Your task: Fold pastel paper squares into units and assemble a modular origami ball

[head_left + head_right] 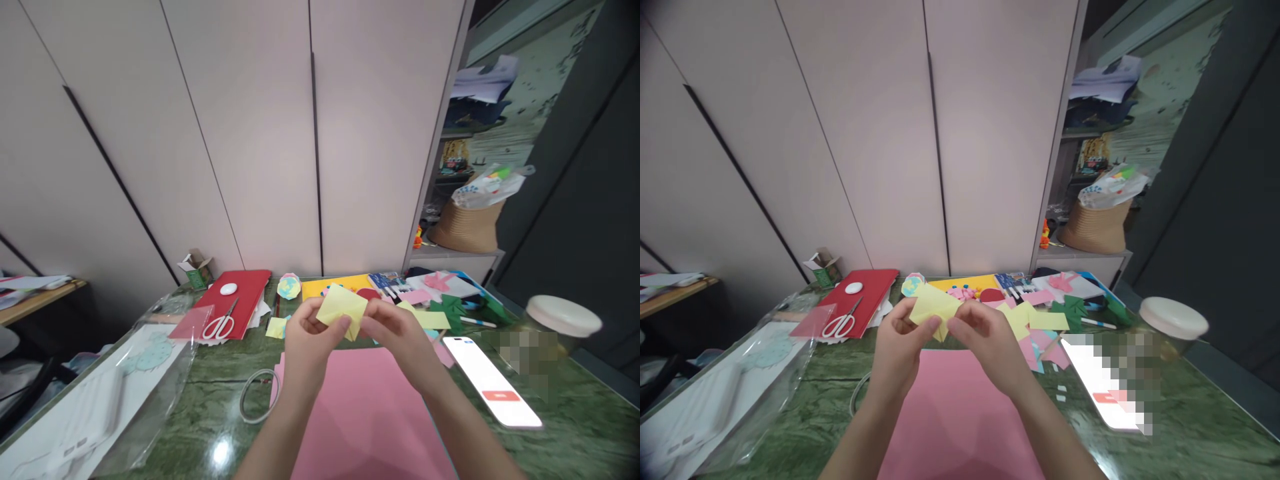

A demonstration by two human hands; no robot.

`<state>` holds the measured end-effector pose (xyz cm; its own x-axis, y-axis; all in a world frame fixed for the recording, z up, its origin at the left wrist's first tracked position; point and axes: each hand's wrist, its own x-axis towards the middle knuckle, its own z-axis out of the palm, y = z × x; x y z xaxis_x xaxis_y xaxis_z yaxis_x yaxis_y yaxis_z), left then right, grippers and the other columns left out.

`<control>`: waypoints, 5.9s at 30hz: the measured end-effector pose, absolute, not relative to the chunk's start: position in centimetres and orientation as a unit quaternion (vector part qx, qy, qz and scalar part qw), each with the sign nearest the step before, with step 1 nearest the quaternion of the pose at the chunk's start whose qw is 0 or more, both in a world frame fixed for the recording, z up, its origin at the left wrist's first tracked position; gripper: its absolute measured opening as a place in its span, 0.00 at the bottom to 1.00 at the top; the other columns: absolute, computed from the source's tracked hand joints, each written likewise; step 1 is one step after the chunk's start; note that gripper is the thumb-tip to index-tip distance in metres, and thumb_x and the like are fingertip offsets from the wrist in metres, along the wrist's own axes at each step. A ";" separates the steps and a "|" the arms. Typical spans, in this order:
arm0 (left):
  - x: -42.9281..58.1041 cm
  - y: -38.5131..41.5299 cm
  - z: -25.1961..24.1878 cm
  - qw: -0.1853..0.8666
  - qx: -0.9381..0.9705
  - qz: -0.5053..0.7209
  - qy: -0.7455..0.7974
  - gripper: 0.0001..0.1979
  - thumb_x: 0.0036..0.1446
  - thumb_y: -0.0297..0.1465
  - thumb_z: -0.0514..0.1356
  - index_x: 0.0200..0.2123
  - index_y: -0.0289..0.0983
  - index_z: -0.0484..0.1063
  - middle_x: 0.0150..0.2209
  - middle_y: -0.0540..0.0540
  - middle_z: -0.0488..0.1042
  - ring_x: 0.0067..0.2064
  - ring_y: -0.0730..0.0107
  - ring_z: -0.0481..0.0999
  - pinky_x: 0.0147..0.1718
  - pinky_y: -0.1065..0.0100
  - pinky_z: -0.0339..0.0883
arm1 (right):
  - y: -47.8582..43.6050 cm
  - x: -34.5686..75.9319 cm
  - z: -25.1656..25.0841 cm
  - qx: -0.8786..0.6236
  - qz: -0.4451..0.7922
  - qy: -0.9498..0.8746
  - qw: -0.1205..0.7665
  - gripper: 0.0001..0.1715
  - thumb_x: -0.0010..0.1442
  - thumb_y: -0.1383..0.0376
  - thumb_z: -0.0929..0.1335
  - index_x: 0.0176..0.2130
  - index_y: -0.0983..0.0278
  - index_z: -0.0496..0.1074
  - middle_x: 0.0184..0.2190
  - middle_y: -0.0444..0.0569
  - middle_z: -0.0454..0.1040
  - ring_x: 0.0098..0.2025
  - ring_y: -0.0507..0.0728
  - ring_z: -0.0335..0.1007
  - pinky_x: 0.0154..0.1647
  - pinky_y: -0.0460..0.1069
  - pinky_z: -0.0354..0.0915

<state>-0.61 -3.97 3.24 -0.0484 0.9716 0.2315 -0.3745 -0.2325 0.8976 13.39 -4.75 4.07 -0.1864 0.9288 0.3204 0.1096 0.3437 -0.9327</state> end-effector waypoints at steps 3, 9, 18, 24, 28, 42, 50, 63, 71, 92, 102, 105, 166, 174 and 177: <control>-0.5 -3.9 3.2 0.515 0.458 0.644 0.333 0.13 0.42 0.26 0.66 0.34 0.34 0.71 0.31 0.47 0.77 0.31 0.71 0.75 0.30 0.73 0.67 | -4.8 13.2 4.1 -0.413 0.409 -0.635 0.509 0.13 0.55 0.61 0.66 0.23 0.63 0.63 0.23 0.41 0.61 0.27 0.51 0.57 0.28 0.46 0.56; -0.4 -3.6 3.3 0.520 0.462 0.637 0.332 0.15 0.41 0.26 0.66 0.35 0.34 0.70 0.32 0.45 0.78 0.34 0.66 0.77 0.32 0.69 0.69 | -4.5 13.1 3.6 -0.431 0.369 -0.627 0.534 0.13 0.54 0.61 0.67 0.22 0.63 0.62 0.21 0.41 0.61 0.26 0.50 0.55 0.25 0.45 0.53; -0.4 -3.5 3.5 0.534 0.453 0.632 0.331 0.15 0.40 0.25 0.67 0.34 0.34 0.70 0.31 0.47 0.78 0.32 0.70 0.76 0.32 0.71 0.69 | -4.2 13.1 3.5 -0.429 0.366 -0.631 0.532 0.13 0.55 0.61 0.66 0.23 0.63 0.64 0.21 0.41 0.62 0.25 0.50 0.57 0.25 0.45 0.54; 0.0 -3.8 3.6 0.539 0.426 0.647 0.330 0.18 0.39 0.25 0.68 0.36 0.35 0.68 0.32 0.46 0.79 0.33 0.68 0.77 0.32 0.71 0.69 | -4.5 13.2 3.8 -0.424 0.366 -0.631 0.536 0.13 0.54 0.61 0.67 0.22 0.63 0.63 0.21 0.40 0.61 0.25 0.50 0.57 0.25 0.45 0.54; 0.1 -3.9 3.4 0.538 0.432 0.647 0.325 0.18 0.39 0.25 0.67 0.36 0.35 0.68 0.32 0.46 0.79 0.34 0.68 0.78 0.32 0.71 0.69 | -4.6 13.4 3.9 -0.416 0.377 -0.628 0.538 0.13 0.54 0.61 0.67 0.22 0.63 0.63 0.21 0.41 0.60 0.25 0.50 0.56 0.25 0.45 0.55; -0.6 -4.6 4.6 0.524 0.539 0.536 0.384 0.18 0.42 0.28 0.66 0.39 0.36 0.67 0.33 0.48 0.75 0.30 0.73 0.74 0.27 0.74 0.69 | -4.1 13.4 3.8 -0.311 0.518 -0.605 0.519 0.06 0.54 0.63 0.68 0.32 0.64 0.70 0.29 0.45 0.69 0.33 0.52 0.65 0.33 0.46 0.64; -0.7 -4.6 4.7 0.518 0.576 0.508 0.377 0.16 0.44 0.25 0.64 0.38 0.37 0.67 0.34 0.49 0.74 0.34 0.72 0.73 0.30 0.72 0.68 | -4.0 13.6 3.6 -0.338 0.507 -0.589 0.530 0.05 0.53 0.67 0.67 0.33 0.64 0.72 0.29 0.45 0.72 0.33 0.54 0.67 0.35 0.48 0.65; -0.7 -4.4 4.4 0.552 0.530 0.539 0.352 0.13 0.42 0.24 0.66 0.34 0.35 0.70 0.33 0.47 0.77 0.36 0.70 0.76 0.35 0.71 0.69 | -4.6 13.9 3.9 -0.335 0.466 -0.628 0.526 0.08 0.56 0.61 0.67 0.35 0.62 0.74 0.31 0.44 0.73 0.34 0.52 0.66 0.34 0.45 0.63; -0.6 -4.4 4.3 0.549 0.534 0.543 0.345 0.14 0.42 0.25 0.66 0.35 0.35 0.70 0.35 0.45 0.78 0.37 0.68 0.76 0.35 0.70 0.69 | -4.5 13.8 3.7 -0.386 0.441 -0.608 0.535 0.07 0.54 0.62 0.68 0.28 0.63 0.71 0.25 0.43 0.68 0.32 0.53 0.65 0.33 0.46 0.62; -0.6 -4.3 4.2 0.537 0.522 0.562 0.351 0.14 0.42 0.24 0.65 0.36 0.35 0.71 0.35 0.45 0.78 0.38 0.67 0.76 0.37 0.69 0.69 | -4.7 14.0 3.6 -0.425 0.327 -0.678 0.503 0.12 0.59 0.59 0.63 0.28 0.63 0.66 0.26 0.44 0.67 0.34 0.55 0.64 0.34 0.48 0.60; -0.9 -4.3 4.1 0.562 0.513 0.559 0.329 0.15 0.43 0.24 0.65 0.37 0.34 0.71 0.38 0.43 0.77 0.41 0.64 0.76 0.41 0.66 0.68 | -4.5 14.1 3.6 -0.418 0.373 -0.664 0.495 0.12 0.57 0.58 0.65 0.29 0.63 0.67 0.25 0.44 0.66 0.31 0.54 0.63 0.30 0.47 0.59; -0.9 -4.2 4.0 0.556 0.517 0.559 0.333 0.15 0.42 0.25 0.66 0.37 0.34 0.71 0.39 0.43 0.77 0.42 0.63 0.76 0.41 0.65 0.68 | -4.5 14.0 3.5 -0.440 0.315 -0.674 0.502 0.11 0.58 0.59 0.64 0.28 0.63 0.67 0.24 0.43 0.64 0.30 0.53 0.61 0.30 0.47 0.57; -3.2 -3.6 4.2 0.451 0.640 0.481 0.396 0.10 0.43 0.18 0.61 0.30 0.37 0.70 0.28 0.51 0.73 0.32 0.74 0.73 0.31 0.73 0.67 | -3.1 13.7 1.7 -0.240 0.088 -0.803 0.538 0.11 0.57 0.75 0.62 0.35 0.63 0.71 0.22 0.45 0.68 0.26 0.52 0.59 0.29 0.49 0.58; -3.3 -3.3 4.3 0.462 0.639 0.470 0.397 0.07 0.45 0.23 0.63 0.29 0.37 0.70 0.29 0.50 0.73 0.32 0.73 0.73 0.32 0.71 0.68 | -3.2 13.7 2.1 -0.313 0.126 -0.795 0.504 0.04 0.57 0.70 0.66 0.34 0.62 0.71 0.24 0.44 0.69 0.27 0.51 0.61 0.28 0.47 0.58; -3.2 -3.3 4.3 0.452 0.641 0.473 0.402 0.07 0.44 0.20 0.62 0.27 0.37 0.70 0.28 0.51 0.73 0.31 0.75 0.72 0.31 0.73 0.67 | -3.0 13.8 2.1 -0.288 0.130 -0.804 0.504 0.07 0.58 0.72 0.64 0.34 0.62 0.70 0.24 0.44 0.69 0.27 0.51 0.60 0.28 0.47 0.58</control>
<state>-3.24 -3.32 4.27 0.2293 0.9424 0.2434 0.0877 -0.2691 0.9591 13.76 -3.03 2.11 -0.3251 0.5945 0.7355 0.3323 0.7999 -0.4997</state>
